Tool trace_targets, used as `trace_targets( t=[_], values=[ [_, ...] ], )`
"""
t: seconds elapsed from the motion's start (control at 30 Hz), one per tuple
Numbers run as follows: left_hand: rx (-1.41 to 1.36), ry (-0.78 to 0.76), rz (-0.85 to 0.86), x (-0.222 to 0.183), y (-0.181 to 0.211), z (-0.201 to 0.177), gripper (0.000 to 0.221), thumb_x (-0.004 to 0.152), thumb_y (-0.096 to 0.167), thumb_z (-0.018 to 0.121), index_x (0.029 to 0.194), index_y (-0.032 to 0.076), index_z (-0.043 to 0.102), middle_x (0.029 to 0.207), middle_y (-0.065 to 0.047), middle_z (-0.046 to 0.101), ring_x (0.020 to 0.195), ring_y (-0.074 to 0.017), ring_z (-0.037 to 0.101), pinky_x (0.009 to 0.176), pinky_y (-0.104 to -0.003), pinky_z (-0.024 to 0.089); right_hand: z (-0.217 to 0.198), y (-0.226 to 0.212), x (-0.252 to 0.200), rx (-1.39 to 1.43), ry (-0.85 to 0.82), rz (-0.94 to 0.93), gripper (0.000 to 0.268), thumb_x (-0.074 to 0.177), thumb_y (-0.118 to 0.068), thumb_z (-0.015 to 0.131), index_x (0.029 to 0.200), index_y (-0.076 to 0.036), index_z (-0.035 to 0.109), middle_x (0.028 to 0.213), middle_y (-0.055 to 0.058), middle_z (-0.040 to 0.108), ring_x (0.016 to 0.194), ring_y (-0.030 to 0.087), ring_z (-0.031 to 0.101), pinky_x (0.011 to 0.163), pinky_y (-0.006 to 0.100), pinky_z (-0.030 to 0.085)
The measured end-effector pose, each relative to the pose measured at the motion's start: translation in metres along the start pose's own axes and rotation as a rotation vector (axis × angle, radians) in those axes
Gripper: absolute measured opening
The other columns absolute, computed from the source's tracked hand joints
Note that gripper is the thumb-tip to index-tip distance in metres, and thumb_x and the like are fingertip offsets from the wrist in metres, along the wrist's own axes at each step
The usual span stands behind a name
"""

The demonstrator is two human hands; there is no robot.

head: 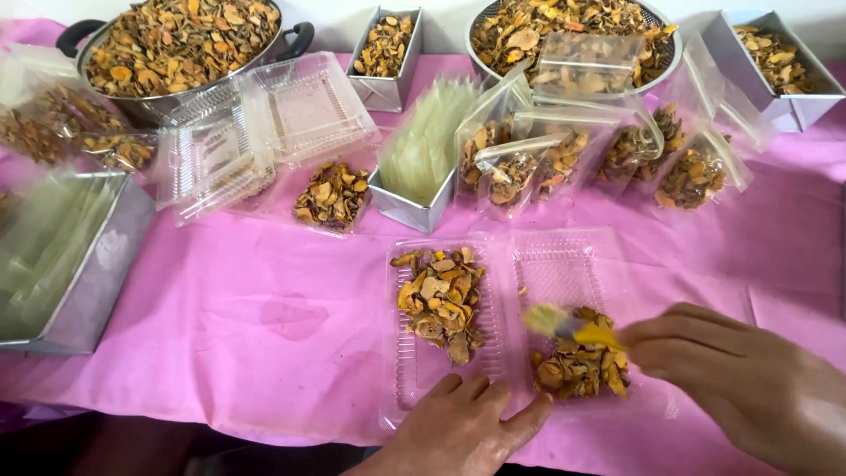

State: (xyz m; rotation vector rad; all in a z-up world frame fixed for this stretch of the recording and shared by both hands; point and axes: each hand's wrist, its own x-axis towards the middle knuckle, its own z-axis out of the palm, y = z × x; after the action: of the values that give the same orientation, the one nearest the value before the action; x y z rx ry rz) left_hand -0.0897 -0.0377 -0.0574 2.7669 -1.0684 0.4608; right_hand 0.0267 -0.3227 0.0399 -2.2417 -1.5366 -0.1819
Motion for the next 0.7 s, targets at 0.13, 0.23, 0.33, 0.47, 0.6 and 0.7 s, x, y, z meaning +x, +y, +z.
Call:
trace_targets(
  t=[0.13, 0.23, 0.33, 0.47, 0.6, 0.7],
  values=[
    [-0.014, 0.028, 0.012, 0.002, -0.001, 0.001, 0.053, 0.089, 0.016, 0.058, 0.143, 0.01, 0.06, 0.085, -0.015, 0.057, 0.076, -0.0355, 0.056, 0.068, -0.048, 0.047, -0.012, 0.01, -0.016, -0.003, 0.124, 0.058, 0.025, 0.095, -0.013, 0.05, 0.107, -0.008, 0.071, 0.12, 0.008, 0.075, 0.101, 0.02, 0.078, 0.089, 0.032, 0.063],
    [-0.037, -0.007, 0.007, 0.003, -0.001, -0.001, 0.055, 0.089, 0.019, 0.058, 0.143, 0.009, 0.058, 0.087, -0.015, 0.058, 0.077, -0.0355, 0.057, 0.067, -0.048, 0.047, -0.011, 0.012, -0.023, -0.109, 0.15, 0.141, 0.023, 0.096, -0.011, 0.05, 0.107, -0.006, 0.07, 0.115, 0.008, 0.075, 0.101, 0.02, 0.076, 0.093, 0.034, 0.061],
    [-0.034, -0.001, 0.005, 0.003, -0.003, -0.006, 0.053, 0.09, 0.021, 0.059, 0.142, 0.01, 0.059, 0.086, -0.014, 0.057, 0.077, -0.0353, 0.057, 0.068, -0.048, 0.047, -0.012, -0.006, -0.031, -0.045, 0.17, 0.267, 0.026, 0.096, -0.016, 0.05, 0.105, -0.008, 0.072, 0.108, 0.006, 0.077, 0.094, 0.017, 0.079, 0.088, 0.029, 0.062],
    [-0.04, 0.009, -0.001, 0.003, -0.002, -0.01, 0.053, 0.086, 0.012, 0.059, 0.14, 0.01, 0.06, 0.085, -0.014, 0.056, 0.076, -0.0335, 0.056, 0.063, -0.047, 0.046, -0.006, 0.003, -0.049, 0.001, 0.254, 0.365, 0.025, 0.091, -0.019, 0.056, 0.105, -0.012, 0.076, 0.11, 0.004, 0.078, 0.096, 0.016, 0.08, 0.093, 0.028, 0.063],
    [-0.058, -0.045, -0.011, 0.004, 0.0, -0.01, 0.056, 0.086, 0.013, 0.06, 0.143, 0.01, 0.057, 0.094, -0.017, 0.059, 0.084, -0.0372, 0.057, 0.07, -0.049, 0.047, -0.012, -0.01, -0.001, -0.127, 0.269, 0.251, 0.021, 0.094, -0.01, 0.057, 0.109, -0.005, 0.071, 0.111, 0.004, 0.075, 0.098, 0.018, 0.076, 0.091, 0.031, 0.06],
    [-0.055, -0.067, -0.021, 0.004, 0.002, -0.011, 0.059, 0.085, 0.015, 0.063, 0.143, 0.009, 0.055, 0.099, -0.017, 0.059, 0.084, -0.0366, 0.057, 0.069, -0.049, 0.048, 0.002, -0.003, 0.02, -0.159, 0.254, 0.165, 0.024, 0.095, -0.016, 0.059, 0.115, -0.008, 0.07, 0.119, 0.003, 0.074, 0.103, 0.014, 0.074, 0.101, 0.032, 0.056]
  ],
)
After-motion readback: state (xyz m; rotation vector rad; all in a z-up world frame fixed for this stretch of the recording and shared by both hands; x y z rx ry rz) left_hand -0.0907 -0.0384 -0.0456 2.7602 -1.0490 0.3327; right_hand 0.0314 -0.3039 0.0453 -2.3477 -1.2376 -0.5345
